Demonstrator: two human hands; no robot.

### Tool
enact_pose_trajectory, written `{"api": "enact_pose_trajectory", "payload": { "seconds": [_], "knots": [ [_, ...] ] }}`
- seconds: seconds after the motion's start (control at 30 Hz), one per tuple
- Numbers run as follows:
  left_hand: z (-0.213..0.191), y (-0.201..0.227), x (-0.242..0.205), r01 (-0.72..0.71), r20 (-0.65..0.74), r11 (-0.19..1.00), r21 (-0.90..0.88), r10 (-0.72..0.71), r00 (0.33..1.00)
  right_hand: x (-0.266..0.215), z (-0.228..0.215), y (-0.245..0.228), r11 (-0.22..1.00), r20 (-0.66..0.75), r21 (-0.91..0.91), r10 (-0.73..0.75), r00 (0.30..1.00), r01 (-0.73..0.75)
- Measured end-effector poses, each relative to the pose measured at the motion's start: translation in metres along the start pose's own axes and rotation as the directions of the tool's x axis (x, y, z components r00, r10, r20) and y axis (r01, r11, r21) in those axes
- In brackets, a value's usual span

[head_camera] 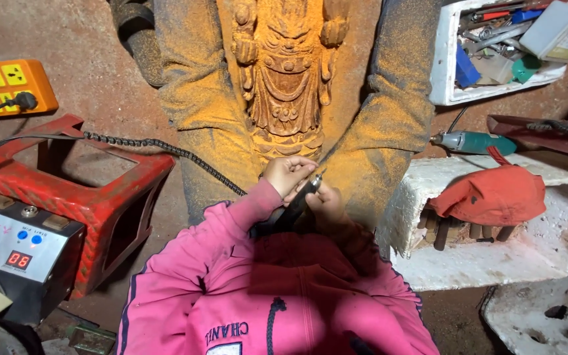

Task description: Carving intricate details into a wooden statue using a handheld electric rotary tool

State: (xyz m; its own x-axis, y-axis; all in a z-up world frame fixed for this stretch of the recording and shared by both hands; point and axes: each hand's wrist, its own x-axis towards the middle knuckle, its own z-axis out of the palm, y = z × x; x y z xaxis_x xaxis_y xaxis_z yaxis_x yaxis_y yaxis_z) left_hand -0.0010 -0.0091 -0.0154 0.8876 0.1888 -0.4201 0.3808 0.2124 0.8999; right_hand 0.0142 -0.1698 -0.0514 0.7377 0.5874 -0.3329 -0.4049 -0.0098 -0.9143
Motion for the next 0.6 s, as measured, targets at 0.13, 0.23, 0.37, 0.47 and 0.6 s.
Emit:
{"api": "enact_pose_trajectory", "payload": {
  "seconds": [0.13, 0.23, 0.37, 0.47, 0.6],
  "knots": [
    [0.017, -0.038, 0.018, 0.026, -0.013, 0.999, 0.02, -0.026, 1.0, -0.008, -0.002, -0.015, 0.998, -0.003, -0.033, -0.044, 0.999, 0.044],
    [0.03, -0.067, 0.032, 0.056, -0.022, 0.998, 0.036, -0.055, 0.998, -0.002, 0.004, -0.023, 0.994, -0.01, -0.071, -0.083, 0.997, 0.082],
    [0.046, -0.104, 0.049, 0.089, -0.05, 0.994, 0.057, -0.086, 0.995, 0.001, 0.008, -0.038, 0.981, -0.003, -0.132, -0.147, 0.989, 0.145],
    [0.051, -0.131, 0.056, 0.113, -0.07, 0.991, 0.068, -0.108, 0.992, 0.004, 0.011, -0.049, 0.967, 0.005, -0.174, -0.186, 0.983, 0.184],
    [0.058, -0.132, 0.057, 0.217, -0.063, 0.956, -0.196, -0.233, 0.97, 0.006, 0.017, -0.053, 0.926, 0.001, -0.275, -0.27, 0.963, 0.26]
  ]
}}
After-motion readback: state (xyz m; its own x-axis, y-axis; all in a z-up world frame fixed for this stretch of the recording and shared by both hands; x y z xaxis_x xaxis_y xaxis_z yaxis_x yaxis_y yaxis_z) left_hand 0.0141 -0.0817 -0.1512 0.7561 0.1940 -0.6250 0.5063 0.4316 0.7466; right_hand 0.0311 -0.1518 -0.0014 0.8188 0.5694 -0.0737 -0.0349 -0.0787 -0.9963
